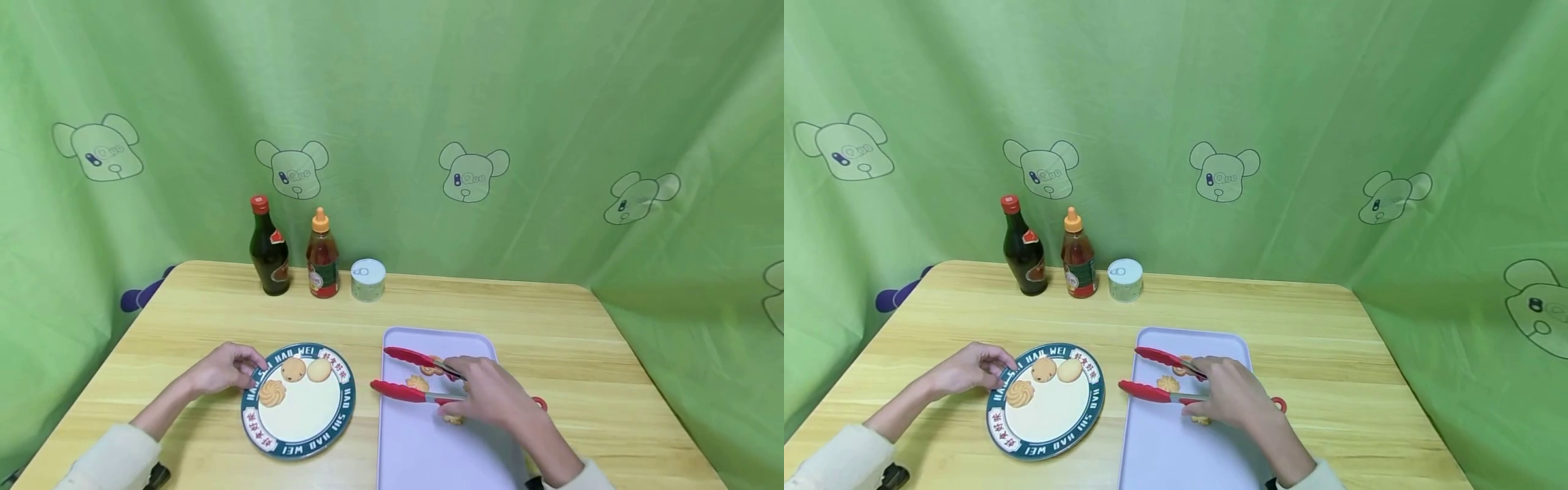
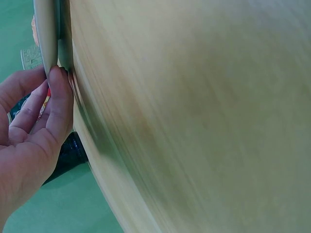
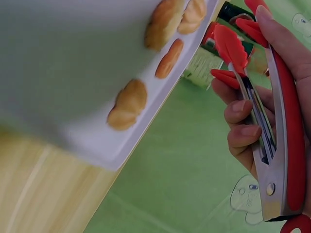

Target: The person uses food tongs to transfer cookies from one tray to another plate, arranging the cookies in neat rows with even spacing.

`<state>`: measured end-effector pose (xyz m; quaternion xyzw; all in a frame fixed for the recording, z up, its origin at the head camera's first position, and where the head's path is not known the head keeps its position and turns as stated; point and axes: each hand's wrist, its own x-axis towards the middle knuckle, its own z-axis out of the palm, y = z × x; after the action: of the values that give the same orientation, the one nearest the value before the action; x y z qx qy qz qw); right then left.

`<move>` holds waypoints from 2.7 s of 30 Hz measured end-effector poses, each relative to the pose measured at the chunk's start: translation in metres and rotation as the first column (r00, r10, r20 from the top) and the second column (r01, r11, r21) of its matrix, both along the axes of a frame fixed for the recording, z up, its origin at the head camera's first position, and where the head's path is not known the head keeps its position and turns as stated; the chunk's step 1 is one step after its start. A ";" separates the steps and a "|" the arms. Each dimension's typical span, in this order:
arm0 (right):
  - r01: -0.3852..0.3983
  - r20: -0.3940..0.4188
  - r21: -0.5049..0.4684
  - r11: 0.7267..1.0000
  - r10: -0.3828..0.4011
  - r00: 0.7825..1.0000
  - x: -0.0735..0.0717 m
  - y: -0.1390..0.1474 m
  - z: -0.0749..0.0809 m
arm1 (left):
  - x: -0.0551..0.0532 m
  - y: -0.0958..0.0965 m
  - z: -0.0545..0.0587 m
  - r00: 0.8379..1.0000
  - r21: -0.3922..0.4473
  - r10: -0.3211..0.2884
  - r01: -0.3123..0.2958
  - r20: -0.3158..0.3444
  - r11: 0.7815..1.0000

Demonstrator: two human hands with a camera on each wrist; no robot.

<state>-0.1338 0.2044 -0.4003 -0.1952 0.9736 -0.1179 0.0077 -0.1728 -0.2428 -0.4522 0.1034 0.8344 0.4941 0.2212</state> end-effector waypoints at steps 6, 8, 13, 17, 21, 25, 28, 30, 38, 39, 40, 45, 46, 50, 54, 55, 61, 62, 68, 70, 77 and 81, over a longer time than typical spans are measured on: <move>0.045 0.030 0.008 0.999 -0.045 0.999 0.008 0.018 0.002 | 0.000 0.001 0.000 1.000 0.000 0.000 0.000 0.001 1.000; 0.063 0.042 0.014 0.998 -0.064 0.997 0.010 0.024 0.001 | 0.001 0.001 0.001 1.000 -0.006 0.002 -0.002 0.001 1.000; 0.083 0.050 0.023 0.996 -0.084 0.995 0.014 0.034 -0.003 | 0.001 0.001 0.002 1.000 -0.022 0.008 -0.008 -0.002 1.000; 0.083 0.057 0.035 0.996 -0.085 0.995 0.016 0.039 -0.004 | 0.001 0.001 0.001 1.000 -0.011 0.004 -0.004 -0.005 1.000; 0.091 0.069 0.045 0.995 -0.094 0.993 0.018 0.041 -0.005 | 0.002 0.001 0.001 1.000 -0.012 0.004 -0.004 -0.006 1.000; 0.102 0.082 0.044 0.994 -0.105 0.991 0.020 0.043 -0.006 | 0.003 0.001 0.001 1.000 -0.020 0.006 -0.006 -0.008 1.000; 0.109 0.091 0.039 0.993 -0.112 0.990 0.021 0.044 -0.007 | 0.003 0.001 0.001 1.000 -0.025 0.007 -0.007 -0.012 1.000; 0.112 0.093 0.042 0.993 -0.116 0.989 0.022 0.044 -0.007 | 0.003 0.001 0.001 1.000 -0.027 0.006 -0.007 -0.014 1.000; 0.102 0.043 0.024 0.994 -0.103 0.994 0.023 0.040 -0.006 | 0.003 0.001 0.001 1.000 -0.029 0.010 -0.010 -0.014 1.000; 0.097 0.032 0.021 0.995 -0.098 0.995 0.022 0.038 -0.005 | 0.003 0.001 0.000 1.000 -0.029 0.011 -0.011 -0.014 1.000; 0.091 0.025 0.017 0.996 -0.091 0.996 0.022 0.037 -0.005 | 0.003 0.001 0.000 1.000 -0.028 0.011 -0.012 -0.013 1.000; 0.053 -0.004 0.012 0.999 -0.053 0.999 0.017 0.028 -0.003 | 0.002 0.001 0.000 1.000 -0.023 0.007 -0.007 -0.016 1.000; 0.042 -0.007 0.006 0.999 -0.042 0.999 0.016 0.026 -0.003 | 0.002 0.001 0.000 1.000 -0.023 0.006 -0.006 -0.017 1.000; -0.005 -0.038 -0.016 1.000 0.005 0.999 0.011 0.018 -0.004 | 0.002 0.001 0.000 1.000 -0.023 0.005 -0.006 -0.021 1.000; -0.020 -0.041 -0.022 1.000 0.019 0.999 0.006 0.007 -0.003 | 0.002 0.001 0.001 1.000 -0.018 0.006 -0.006 -0.016 1.000; -0.019 -0.036 -0.024 1.000 0.019 0.999 0.005 0.004 -0.002 | 0.002 0.001 0.001 1.000 -0.018 0.006 -0.007 -0.016 1.000; -0.023 -0.009 -0.044 0.999 0.022 1.000 -0.002 -0.018 0.001 | 0.002 0.002 0.001 1.000 -0.025 0.012 -0.012 -0.017 1.000; -0.034 -0.006 -0.045 0.998 0.033 0.999 -0.003 -0.023 0.001 | 0.002 0.002 0.001 1.000 -0.025 0.013 -0.013 -0.016 1.000; -0.120 0.005 -0.044 0.992 0.120 0.993 -0.012 -0.049 0.001 | 0.003 0.001 0.000 1.000 -0.013 0.007 -0.007 -0.018 1.000; -0.135 0.000 -0.044 0.990 0.135 0.991 -0.014 -0.057 0.000 | 0.003 0.001 0.001 1.000 -0.017 0.006 -0.006 -0.021 1.000; -0.168 0.016 -0.039 0.985 0.169 0.986 -0.018 -0.081 0.000 | 0.002 0.001 0.003 1.000 -0.032 0.002 -0.003 -0.029 0.999; -0.199 0.014 -0.009 0.980 0.200 0.980 -0.016 -0.092 -0.001 | 0.002 0.001 0.003 1.000 -0.035 0.001 -0.002 -0.031 0.999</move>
<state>-0.1497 0.1122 -0.4010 -0.2910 0.9486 -0.1219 0.0260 -0.1708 -0.2414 -0.4488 0.1063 0.8464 0.4778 0.2098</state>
